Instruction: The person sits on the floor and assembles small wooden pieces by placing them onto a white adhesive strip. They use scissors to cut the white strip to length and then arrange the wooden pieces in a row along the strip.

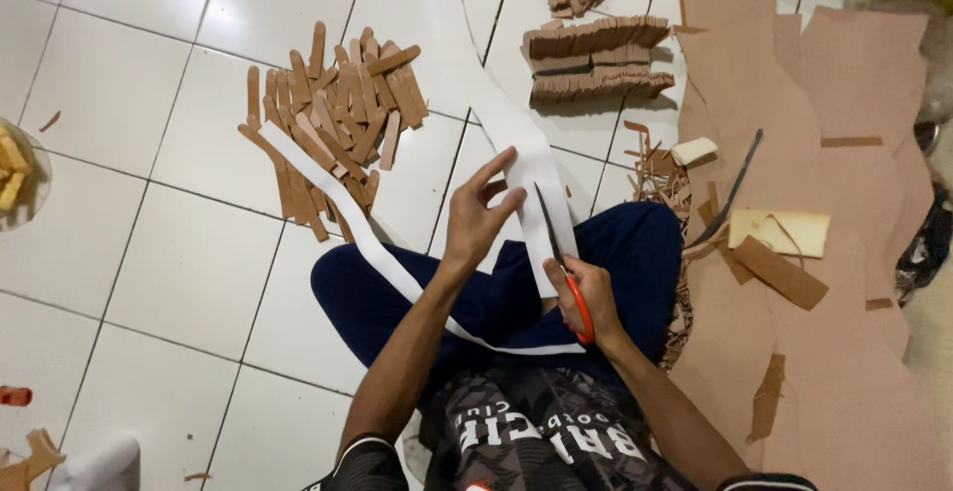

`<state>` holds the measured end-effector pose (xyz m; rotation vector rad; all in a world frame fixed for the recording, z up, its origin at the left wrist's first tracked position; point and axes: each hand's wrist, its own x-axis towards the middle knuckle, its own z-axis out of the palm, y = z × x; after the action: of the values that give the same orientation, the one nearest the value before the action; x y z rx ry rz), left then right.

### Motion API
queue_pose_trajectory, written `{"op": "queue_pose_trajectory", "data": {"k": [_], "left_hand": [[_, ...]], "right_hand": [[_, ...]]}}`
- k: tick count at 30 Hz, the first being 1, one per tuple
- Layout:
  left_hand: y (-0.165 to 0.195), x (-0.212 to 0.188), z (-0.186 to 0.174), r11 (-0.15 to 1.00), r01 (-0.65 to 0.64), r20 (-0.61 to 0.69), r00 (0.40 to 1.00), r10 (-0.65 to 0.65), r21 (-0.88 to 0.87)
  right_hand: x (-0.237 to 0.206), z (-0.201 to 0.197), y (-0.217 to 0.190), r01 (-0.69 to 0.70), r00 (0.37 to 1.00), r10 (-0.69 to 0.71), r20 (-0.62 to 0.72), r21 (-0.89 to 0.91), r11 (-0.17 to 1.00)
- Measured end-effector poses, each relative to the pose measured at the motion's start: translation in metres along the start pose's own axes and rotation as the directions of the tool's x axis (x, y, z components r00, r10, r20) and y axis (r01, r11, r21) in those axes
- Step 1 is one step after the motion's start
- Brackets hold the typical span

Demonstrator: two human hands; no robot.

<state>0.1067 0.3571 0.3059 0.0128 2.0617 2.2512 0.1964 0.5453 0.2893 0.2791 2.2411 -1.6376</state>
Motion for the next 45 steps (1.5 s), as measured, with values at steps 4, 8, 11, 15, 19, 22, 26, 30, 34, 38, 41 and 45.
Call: {"op": "queue_pose_trajectory", "data": {"k": [4,8,11,15,19,22,26,30,34,38,41,45], "left_hand": [[-0.004,-0.015,0.013,0.998,0.001,0.020,1.000,-0.003,0.057],[-0.008,-0.023,0.014,0.999,0.040,0.025,0.999,-0.039,-0.017],[-0.011,-0.020,0.011,1.000,-0.009,0.054,0.998,0.011,-0.030],[-0.010,-0.007,0.001,0.993,0.071,0.064,0.996,-0.065,-0.098],[-0.003,0.004,-0.002,0.990,0.044,0.031,0.999,-0.040,-0.134],[0.001,-0.007,0.009,0.999,-0.033,0.009,0.999,0.033,0.017],[0.000,-0.021,0.018,0.998,0.038,0.016,0.999,-0.038,-0.039],[-0.007,-0.022,0.013,0.999,0.029,0.003,1.000,-0.029,-0.038],[-0.008,-0.017,0.007,0.982,-0.188,0.053,0.981,0.187,0.000],[0.005,0.013,-0.013,0.997,0.028,0.074,0.997,-0.023,-0.066],[0.016,0.027,-0.016,1.000,0.018,0.017,1.000,-0.017,-0.022],[0.026,0.013,-0.008,0.989,-0.109,-0.008,0.994,0.110,0.100]], "right_hand": [[0.014,-0.006,0.004,0.232,0.967,-0.248,-0.058,-0.208,0.950],[0.018,-0.005,0.015,0.189,0.977,-0.205,-0.062,-0.199,0.962],[0.015,0.000,0.019,0.177,0.979,-0.188,-0.083,-0.126,0.976],[0.006,0.001,0.015,0.156,0.983,-0.167,-0.073,-0.137,0.978],[0.003,-0.003,0.006,0.122,0.991,-0.130,-0.042,-0.145,0.982],[0.008,-0.003,0.003,0.172,0.979,-0.191,-0.073,-0.211,0.962],[0.016,-0.003,0.005,0.215,0.969,-0.236,-0.075,-0.217,0.952],[0.019,0.000,0.010,0.209,0.973,-0.222,-0.066,-0.163,0.964],[0.015,0.004,0.009,0.161,0.982,-0.171,-0.084,-0.118,0.980],[0.012,0.001,-0.001,0.209,0.976,-0.215,-0.037,-0.129,0.969],[0.013,-0.005,-0.011,0.158,0.987,-0.156,0.025,-0.103,0.982],[0.012,-0.007,-0.017,0.199,0.980,-0.197,0.025,-0.166,0.966]]}}
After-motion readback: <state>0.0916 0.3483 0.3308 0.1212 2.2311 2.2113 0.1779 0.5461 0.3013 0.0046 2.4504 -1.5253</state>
